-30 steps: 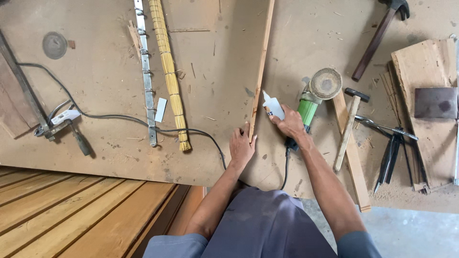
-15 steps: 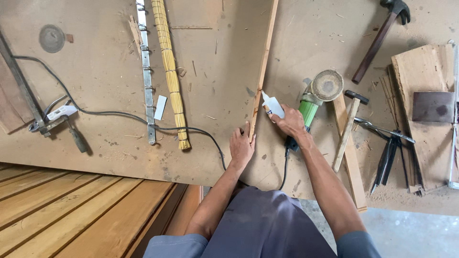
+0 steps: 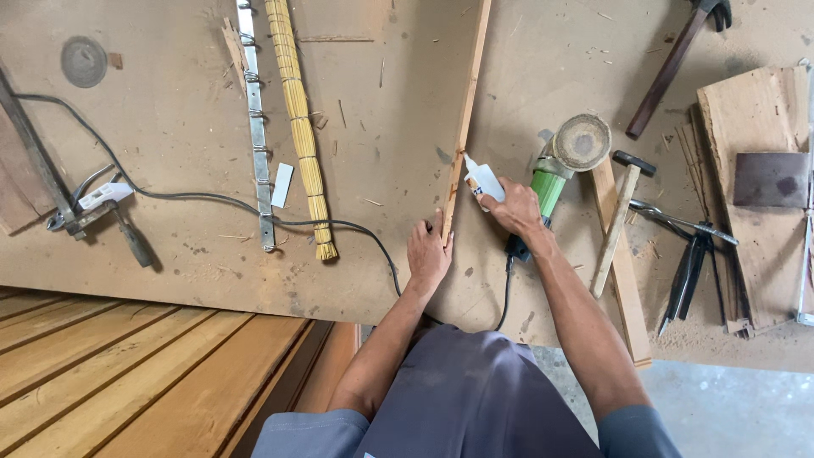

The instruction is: The person sands a piece of wood using a power sander, occasionally clearing dust by hand and applying glue to a narrow wooden piece.

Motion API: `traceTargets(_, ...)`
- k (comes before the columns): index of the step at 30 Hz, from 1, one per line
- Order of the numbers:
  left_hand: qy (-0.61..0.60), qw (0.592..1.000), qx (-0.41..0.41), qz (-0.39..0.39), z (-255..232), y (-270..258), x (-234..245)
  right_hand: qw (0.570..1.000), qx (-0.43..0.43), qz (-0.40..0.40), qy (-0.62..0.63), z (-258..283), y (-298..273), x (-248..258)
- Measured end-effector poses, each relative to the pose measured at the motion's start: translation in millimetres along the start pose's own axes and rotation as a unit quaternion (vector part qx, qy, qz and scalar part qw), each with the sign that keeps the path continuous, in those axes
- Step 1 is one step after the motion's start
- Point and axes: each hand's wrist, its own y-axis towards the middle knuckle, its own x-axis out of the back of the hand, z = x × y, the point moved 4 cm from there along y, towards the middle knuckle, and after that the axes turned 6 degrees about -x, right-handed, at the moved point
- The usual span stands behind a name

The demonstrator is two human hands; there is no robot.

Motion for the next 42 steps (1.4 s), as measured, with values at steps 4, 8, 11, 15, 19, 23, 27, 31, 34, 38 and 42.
traceTargets(4, -0.005, 1.000, -0.003, 0.000, -0.3, -0.9, 1.3, 1.000, -0.002, -0.001, -0.001, -0.5, 1.4, -1.1)
traceTargets(8, 0.001, 1.000, -0.004, -0.003, 0.2, -1.0, -1.4, 1.000, 0.004, -0.001, 0.001, -0.5, 1.0, -1.0)
traceTargets(11, -0.005, 1.000, -0.002, 0.003, -2.5, 0.6, 4.5, 1.000, 0.006, 0.000, 0.019, 2.0, 0.9, 1.0)
traceTargets(15, -0.003, 1.000, 0.005, 0.017, -3.3, -1.0, 6.0, 0.993, -0.005, 0.020, 0.112, -13.4, 6.2, -16.7)
traceTargets(19, -0.008, 1.000, 0.011, 0.012, 1.1, 0.6, -0.7, 0.988, -0.014, 0.034, 0.147, -18.9, 2.8, -17.3)
traceTargets(23, -0.011, 1.000, 0.010, 0.013, -1.1, 0.8, 2.5, 0.988, -0.011, 0.020, 0.154, -16.1, 1.1, -7.5)
traceTargets(27, -0.015, 1.000, 0.015, 0.013, -1.8, -0.4, 3.8, 0.995, -0.015, 0.021, 0.098, -11.4, 2.0, -8.5)
traceTargets(31, -0.017, 1.000, 0.019, 0.008, -0.1, -0.2, 0.8, 0.997, -0.020, 0.019, 0.075, -5.1, 0.3, -4.5)
traceTargets(34, -0.013, 1.000, 0.018, 0.011, -0.5, -1.0, 0.4, 0.998, -0.025, 0.013, 0.059, -0.7, -3.4, -0.4)
traceTargets(38, -0.001, 1.000, 0.007, -0.006, -0.3, -2.4, -1.9, 0.999, -0.015, -0.009, 0.041, 0.0, -2.5, -2.6)
traceTargets(42, 0.007, 1.000, 0.007, -0.013, -0.5, -0.3, -5.2, 1.000, -0.022, -0.015, 0.013, 2.8, -3.6, 1.4)
